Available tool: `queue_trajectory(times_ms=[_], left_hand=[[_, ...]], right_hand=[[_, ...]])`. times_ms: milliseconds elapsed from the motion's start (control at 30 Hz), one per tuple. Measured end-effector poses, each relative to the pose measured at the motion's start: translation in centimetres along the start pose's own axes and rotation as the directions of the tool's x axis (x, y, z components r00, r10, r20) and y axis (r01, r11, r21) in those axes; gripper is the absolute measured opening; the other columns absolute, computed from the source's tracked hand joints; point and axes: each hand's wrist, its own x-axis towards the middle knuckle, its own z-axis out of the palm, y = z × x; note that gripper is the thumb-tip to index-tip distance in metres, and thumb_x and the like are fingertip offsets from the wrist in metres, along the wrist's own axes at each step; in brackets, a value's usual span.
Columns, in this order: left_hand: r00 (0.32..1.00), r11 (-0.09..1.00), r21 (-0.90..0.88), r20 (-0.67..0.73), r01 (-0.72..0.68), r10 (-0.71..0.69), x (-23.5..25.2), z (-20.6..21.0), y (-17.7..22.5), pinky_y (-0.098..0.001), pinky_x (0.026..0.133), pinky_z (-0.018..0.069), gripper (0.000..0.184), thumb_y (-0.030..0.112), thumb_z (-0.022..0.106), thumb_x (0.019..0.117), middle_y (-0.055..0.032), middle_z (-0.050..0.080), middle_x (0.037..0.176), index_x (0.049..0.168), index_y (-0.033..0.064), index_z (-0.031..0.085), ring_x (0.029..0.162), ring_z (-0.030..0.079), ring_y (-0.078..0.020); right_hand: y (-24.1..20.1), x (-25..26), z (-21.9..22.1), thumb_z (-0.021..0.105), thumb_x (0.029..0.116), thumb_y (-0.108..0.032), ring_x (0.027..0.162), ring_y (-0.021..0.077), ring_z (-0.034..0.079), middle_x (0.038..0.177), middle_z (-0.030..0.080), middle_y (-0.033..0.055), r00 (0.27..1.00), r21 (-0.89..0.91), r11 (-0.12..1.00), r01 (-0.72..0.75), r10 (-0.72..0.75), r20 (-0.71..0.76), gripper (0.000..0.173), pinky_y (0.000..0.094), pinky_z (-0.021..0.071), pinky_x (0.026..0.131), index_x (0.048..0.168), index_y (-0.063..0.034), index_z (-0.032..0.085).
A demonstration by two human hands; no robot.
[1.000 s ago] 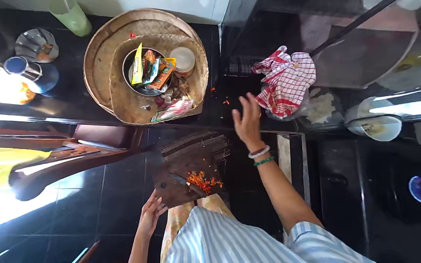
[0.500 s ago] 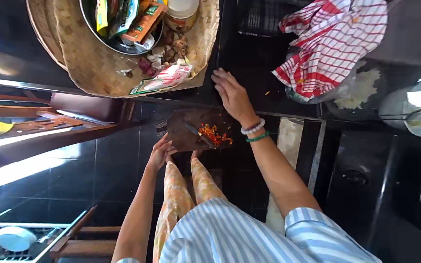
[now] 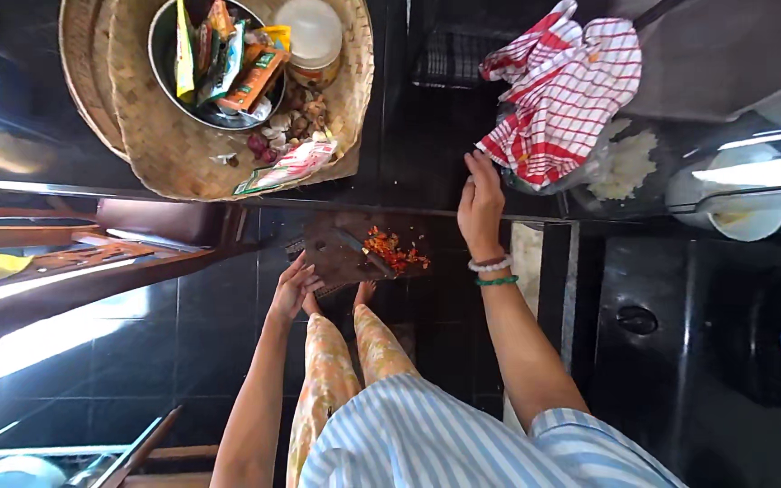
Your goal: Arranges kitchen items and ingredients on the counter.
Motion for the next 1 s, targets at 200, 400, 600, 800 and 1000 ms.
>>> queue_trajectory(times_ms=[200,400,600,800,1000], left_hand=[[0.999,0.999,0.026,-0.002,0.032,-0.032,-1.4,-0.4,-0.7,-0.041,0.085,0.0615,0.051,0.012,0.044,0.1055,-0.0141,0.07,0.116,0.156,0.0063,0.036,0.094,0.072,-0.0223],[0.999,0.998,0.053,-0.017,0.033,-0.032,-4.5,-0.4,-0.8,-0.0417,0.085,0.0618,0.055,0.013,0.046,0.1048,-0.0138,0.07,0.116,0.158,0.0079,0.033,0.093,0.072,-0.0221],[0.999,0.999,0.033,-0.04,0.031,-0.03,-8.4,0.8,0.1,-0.0414,0.083,0.063,0.054,0.012,0.044,0.1049,-0.0139,0.071,0.115,0.157,0.006,0.033,0.092,0.074,-0.0228],[0.998,0.999,-0.052,-0.055,0.003,-0.006,-13.0,2.9,1.1,-0.0398,0.08,0.0638,0.053,0.014,0.049,0.1026,-0.0155,0.072,0.113,0.154,0.007,0.039,0.091,0.075,-0.0239],[0.992,0.983,-0.157,-0.102,-0.096,0.08,-13.7,7.8,2.1,-0.0421,0.083,0.0632,0.048,0.012,0.046,0.1043,-0.0166,0.072,0.114,0.152,0.0078,0.041,0.093,0.074,-0.0258]], right_hand=[[-3.6,-2.9,1.7,0.04,0.102,0.002,0.153,0.0376,0.032,0.161,0.042,0.0188,0.988,0.057,0.995,0.085,-0.092,0.121,0.047,0.0578,0.0238,0.126,0.148,0.0009,0.051],[-6.1,-5.4,2.3,0.053,0.0983,0.004,0.151,0.0308,0.038,0.159,0.046,0.0134,0.929,0.166,0.954,0.25,-0.285,0.236,0.047,0.0493,0.0314,0.125,0.145,-0.004,0.057],[-6.2,-12.4,-0.8,0.052,0.1026,-0.004,0.128,0.0191,0.062,0.134,0.067,0.0071,0.969,0.312,0.94,0.14,-0.195,0.154,0.03,0.0376,0.0535,0.108,0.124,-0.0084,0.073],[-3.9,-16.0,-8.5,0.047,0.1023,-0.005,0.108,0.0192,0.071,0.118,0.073,0.0118,0.981,0.243,0.96,-0.137,0.166,-0.101,0.033,0.036,0.0598,0.093,0.122,-0.0043,0.073],[-1.7,-15.5,-12.1,0.046,0.104,-0.008,0.101,0.017,0.072,0.112,0.075,0.0119,0.938,0.268,0.936,-0.226,0.283,-0.198,0.032,0.0342,0.0597,0.091,0.122,-0.0031,0.072]])
